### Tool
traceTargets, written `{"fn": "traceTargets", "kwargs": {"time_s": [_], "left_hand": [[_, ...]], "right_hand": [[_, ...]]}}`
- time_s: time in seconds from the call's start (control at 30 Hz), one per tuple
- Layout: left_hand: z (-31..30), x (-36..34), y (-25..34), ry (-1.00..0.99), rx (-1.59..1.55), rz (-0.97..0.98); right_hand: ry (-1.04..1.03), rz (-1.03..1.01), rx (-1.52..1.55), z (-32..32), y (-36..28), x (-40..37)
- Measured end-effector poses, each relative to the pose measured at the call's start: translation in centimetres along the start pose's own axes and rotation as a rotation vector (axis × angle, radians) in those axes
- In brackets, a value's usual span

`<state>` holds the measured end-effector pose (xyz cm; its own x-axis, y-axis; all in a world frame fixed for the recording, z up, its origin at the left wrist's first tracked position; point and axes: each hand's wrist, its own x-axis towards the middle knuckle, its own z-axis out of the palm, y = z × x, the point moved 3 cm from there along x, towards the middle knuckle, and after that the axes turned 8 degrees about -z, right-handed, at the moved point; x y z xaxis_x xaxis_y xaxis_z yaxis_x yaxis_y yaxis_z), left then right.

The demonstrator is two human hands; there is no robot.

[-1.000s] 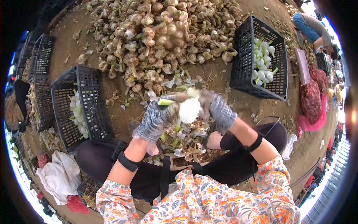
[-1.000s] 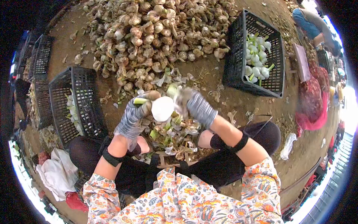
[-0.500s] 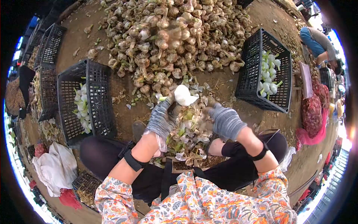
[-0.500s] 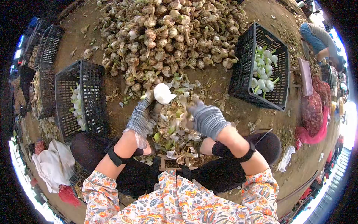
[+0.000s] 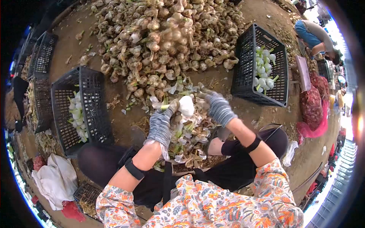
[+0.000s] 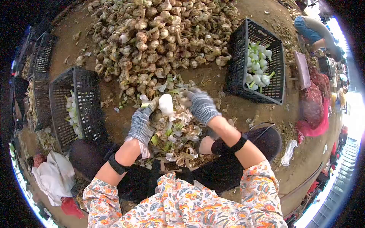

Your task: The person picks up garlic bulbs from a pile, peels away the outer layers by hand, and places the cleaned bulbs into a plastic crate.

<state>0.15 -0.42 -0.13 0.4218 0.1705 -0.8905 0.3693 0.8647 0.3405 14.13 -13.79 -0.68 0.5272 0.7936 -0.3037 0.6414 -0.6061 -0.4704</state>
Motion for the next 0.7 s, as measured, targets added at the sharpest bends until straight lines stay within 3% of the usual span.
{"fn": "traceTargets", "kwargs": {"time_s": [0.03,0.1,0.17,0.2,0.23,0.3,0.33,0.37,0.4,0.43,0.5,0.57,0.6,0.63,0.67,0.7], "left_hand": [[0.0,0.6,-0.5,-0.016,0.001,-0.005],[0.5,1.3,-1.3,-0.07,0.094,0.124],[1.3,1.0,-1.6,-0.293,0.351,0.189],[1.8,0.6,-1.7,-0.341,0.366,0.25],[2.2,0.3,-1.8,-0.384,0.379,0.308],[2.0,0.2,-1.8,-0.412,0.424,0.28],[1.5,0.6,-2.2,-0.385,0.398,0.18],[1.2,0.9,-2.4,-0.358,0.367,0.084],[1.4,0.4,-2.0,-0.343,0.358,0.011],[1.1,0.7,-2.3,-0.381,0.276,-0.009],[0.8,1.3,-2.7,-0.285,0.344,-0.048],[0.5,1.6,-2.7,-0.325,0.353,-0.051],[0.4,1.8,-2.5,-0.334,0.468,0.036],[0.0,1.9,-2.3,-0.32,0.579,0.127],[-0.1,2.0,-1.8,-0.308,0.792,0.375],[-0.3,1.9,-1.5,-0.252,1.021,0.599]], "right_hand": [[0.034,-0.017,0.52,-0.1,-1.0,-0.9],[0.014,-0.049,1.01,1.4,-1.0,-0.5],[-0.138,0.298,1.531,1.6,-1.2,-1.3],[-0.246,0.442,1.558,5.2,3.2,0.8],[0.047,0.681,1.908,3.9,3.9,-0.5],[0.416,0.505,2.09,1.0,8.1,-0.3],[0.486,0.331,2.346,0.0,11.5,-0.1],[0.68,0.085,2.379,-1.3,14.0,-0.2],[0.671,-0.098,2.694,-3.9,13.1,-1.0],[0.864,-0.3,2.344,-4.5,14.6,-1.5],[0.681,-0.514,2.54,-3.0,17.0,0.0],[0.645,0.113,2.173,5.1,28.7,4.2],[0.716,0.419,1.836,2.8,22.6,5.2],[0.758,0.551,1.667,4.2,23.4,7.6],[0.628,0.417,1.395,4.2,23.4,9.5],[0.31,0.621,1.744,8.1,29.3,12.7]]}}
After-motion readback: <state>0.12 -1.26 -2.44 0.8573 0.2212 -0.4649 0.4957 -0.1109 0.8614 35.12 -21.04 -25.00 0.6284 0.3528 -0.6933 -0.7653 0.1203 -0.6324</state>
